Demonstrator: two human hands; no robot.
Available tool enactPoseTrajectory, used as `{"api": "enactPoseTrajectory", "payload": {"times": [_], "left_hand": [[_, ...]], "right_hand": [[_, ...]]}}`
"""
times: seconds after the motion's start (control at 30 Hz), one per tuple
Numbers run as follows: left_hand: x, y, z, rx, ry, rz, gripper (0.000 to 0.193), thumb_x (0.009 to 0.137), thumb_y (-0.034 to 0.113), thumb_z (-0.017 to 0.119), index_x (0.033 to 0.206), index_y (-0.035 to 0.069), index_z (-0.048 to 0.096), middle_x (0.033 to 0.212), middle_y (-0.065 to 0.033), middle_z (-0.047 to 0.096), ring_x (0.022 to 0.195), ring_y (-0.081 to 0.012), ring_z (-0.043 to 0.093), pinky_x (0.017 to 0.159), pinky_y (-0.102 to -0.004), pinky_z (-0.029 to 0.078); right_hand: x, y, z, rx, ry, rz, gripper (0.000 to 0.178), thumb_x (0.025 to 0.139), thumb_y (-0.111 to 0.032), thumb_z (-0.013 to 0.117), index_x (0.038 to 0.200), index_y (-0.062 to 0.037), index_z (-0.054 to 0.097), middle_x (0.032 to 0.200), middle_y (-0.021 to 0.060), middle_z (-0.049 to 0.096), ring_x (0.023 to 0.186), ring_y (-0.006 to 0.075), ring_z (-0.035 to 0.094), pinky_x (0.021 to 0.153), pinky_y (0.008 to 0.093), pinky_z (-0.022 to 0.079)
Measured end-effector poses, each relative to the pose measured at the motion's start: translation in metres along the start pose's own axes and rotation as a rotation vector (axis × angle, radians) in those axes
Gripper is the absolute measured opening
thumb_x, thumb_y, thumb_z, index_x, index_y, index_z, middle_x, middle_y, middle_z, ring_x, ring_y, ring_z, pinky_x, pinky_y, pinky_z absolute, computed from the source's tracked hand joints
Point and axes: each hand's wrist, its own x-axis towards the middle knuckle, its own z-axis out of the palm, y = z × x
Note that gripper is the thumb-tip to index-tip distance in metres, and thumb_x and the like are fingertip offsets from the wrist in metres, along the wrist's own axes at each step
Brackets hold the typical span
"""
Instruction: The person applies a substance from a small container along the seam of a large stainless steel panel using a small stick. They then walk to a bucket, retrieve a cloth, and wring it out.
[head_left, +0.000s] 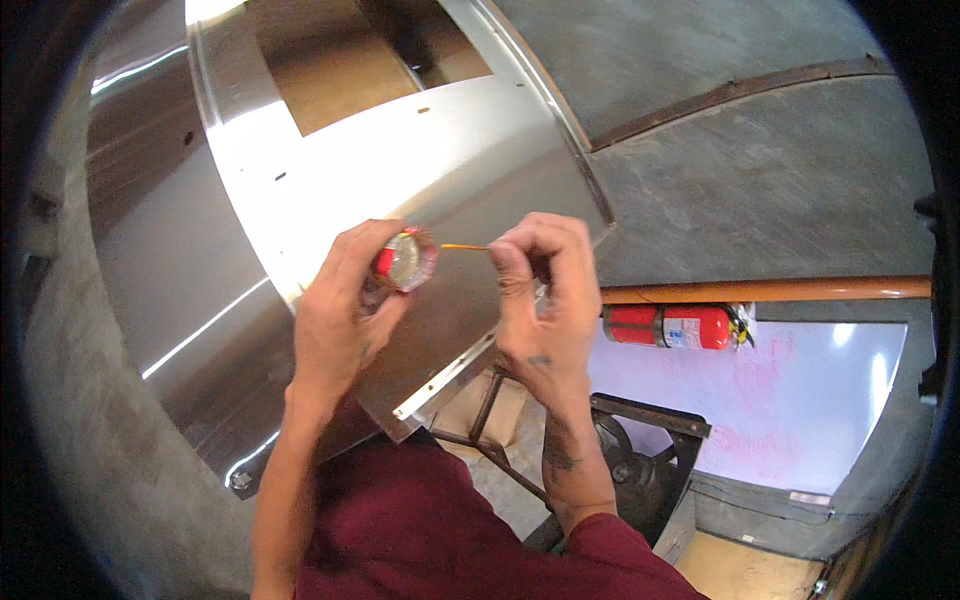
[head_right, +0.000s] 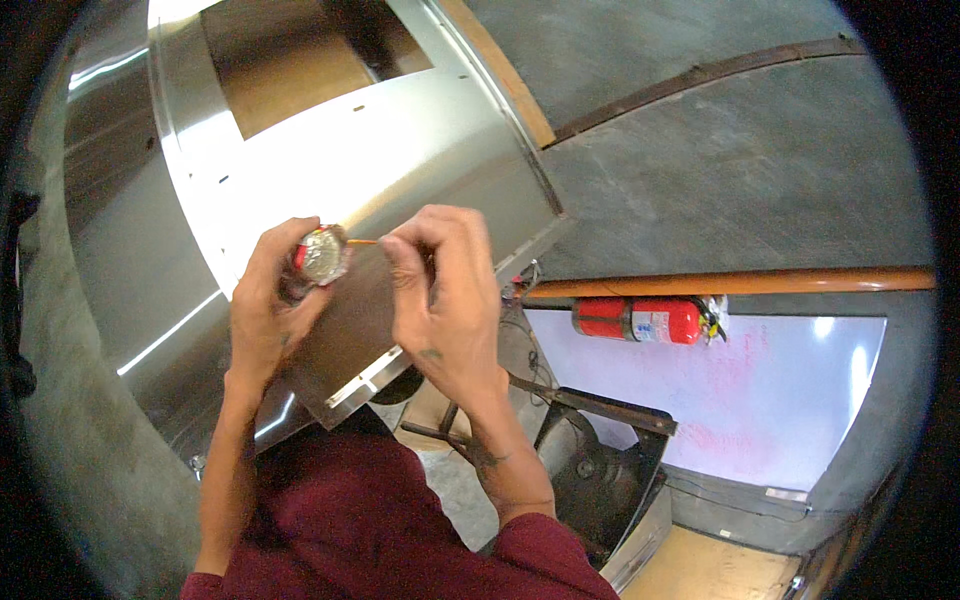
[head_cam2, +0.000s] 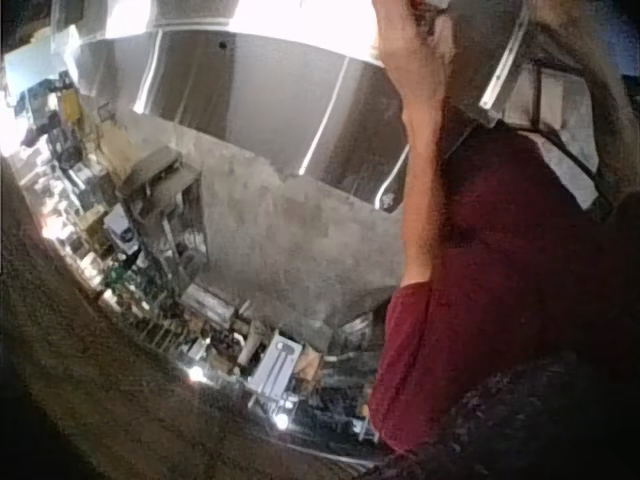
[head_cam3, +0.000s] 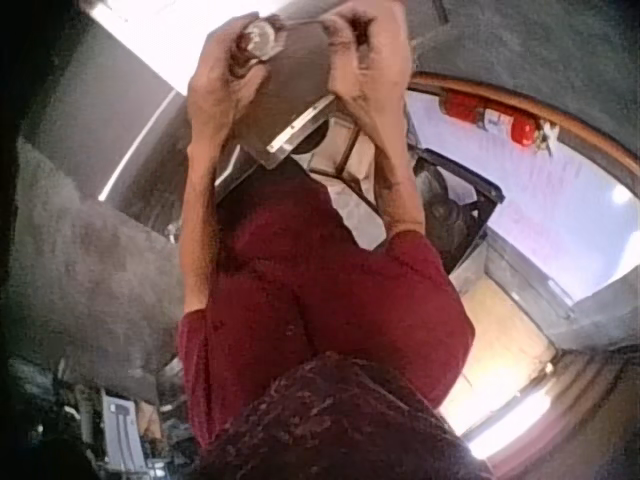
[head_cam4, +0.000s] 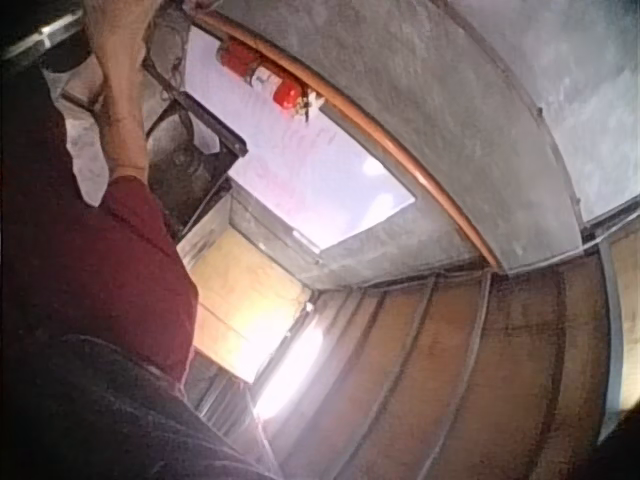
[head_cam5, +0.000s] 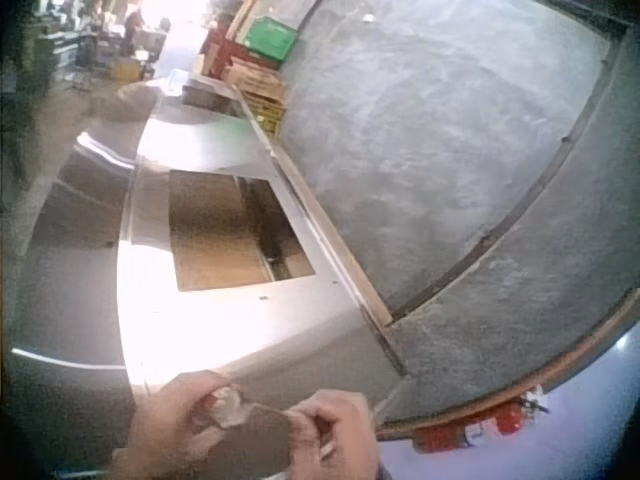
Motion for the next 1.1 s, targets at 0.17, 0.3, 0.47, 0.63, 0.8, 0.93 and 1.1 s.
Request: {"api": "enactPoseTrajectory", "payload": {"times": [0.17,0.3,0.47,0.63,0.8,0.93,1.1], "left_hand": [[-0.003,-0.001,0.002,0.011,0.037,-0.026,0.067,0.086,-0.006,0.090,0.147,0.010,0.067,0.141,-0.0110,0.075,0.126,-0.0255,0.075,0.102,-0.0371,0.063],[-0.001,0.000,0.005,0.040,0.039,-0.038,0.066,0.084,0.000,0.093,0.144,0.010,0.070,0.142,-0.0142,0.075,0.126,-0.0313,0.077,0.103,-0.0415,0.067],[-0.004,-0.007,0.004,0.043,0.031,0.018,0.069,0.087,-0.002,0.092,0.149,0.014,0.068,0.143,-0.0102,0.074,0.127,-0.0253,0.075,0.100,-0.0378,0.065],[-0.003,-0.004,0.003,0.029,0.029,-0.006,0.069,0.086,0.000,0.092,0.149,0.014,0.068,0.144,-0.0130,0.074,0.128,-0.0298,0.076,0.102,-0.0409,0.068],[-0.004,-0.005,0.002,0.056,0.032,0.003,0.068,0.085,0.001,0.092,0.148,0.013,0.068,0.143,-0.0139,0.074,0.128,-0.0321,0.076,0.105,-0.0426,0.069],[-0.005,-0.008,0.003,0.063,0.023,0.007,0.069,0.088,0.002,0.091,0.151,0.016,0.067,0.144,-0.0096,0.074,0.118,-0.0217,0.076,0.084,-0.0327,0.066],[-0.006,-0.010,0.003,0.092,0.029,0.032,0.069,0.089,0.002,0.091,0.152,0.018,0.066,0.144,-0.0070,0.073,0.111,-0.0162,0.076,0.072,-0.0275,0.064]], "right_hand": [[0.018,0.054,-0.061,-0.055,0.129,0.258,0.013,0.114,-0.011,0.067,0.116,0.0018,0.064,0.111,0.0162,0.065,0.089,0.0241,0.070,0.082,0.0371,0.057],[0.032,0.129,-0.102,-0.272,0.095,0.346,0.016,0.118,-0.013,0.061,0.115,0.0027,0.061,0.109,0.0161,0.064,0.083,0.0232,0.072,0.080,0.0396,0.058],[0.019,0.187,-0.115,-0.445,-0.068,0.300,0.015,0.118,-0.013,0.060,0.113,0.0012,0.059,0.109,0.0195,0.062,0.083,0.0312,0.072,0.079,0.0448,0.058],[0.006,0.211,-0.117,-0.554,-0.136,0.275,0.012,0.117,-0.012,0.059,0.116,-0.0003,0.058,0.112,0.0221,0.061,0.083,0.0375,0.071,0.080,0.0488,0.059],[0.009,0.203,-0.111,-0.478,-0.132,0.336,0.011,0.117,-0.011,0.059,0.116,0.0000,0.058,0.116,0.0227,0.060,0.084,0.0380,0.071,0.080,0.0498,0.060],[0.009,0.204,-0.112,-0.494,-0.145,0.331,0.011,0.117,-0.011,0.060,0.115,0.0003,0.058,0.116,0.0229,0.060,0.085,0.0388,0.071,0.080,0.0509,0.060],[0.006,0.214,-0.114,-0.589,-0.155,0.264,0.009,0.114,-0.009,0.061,0.116,-0.0002,0.058,0.116,0.0254,0.061,0.097,0.0475,0.068,0.085,0.0567,0.056]]}}
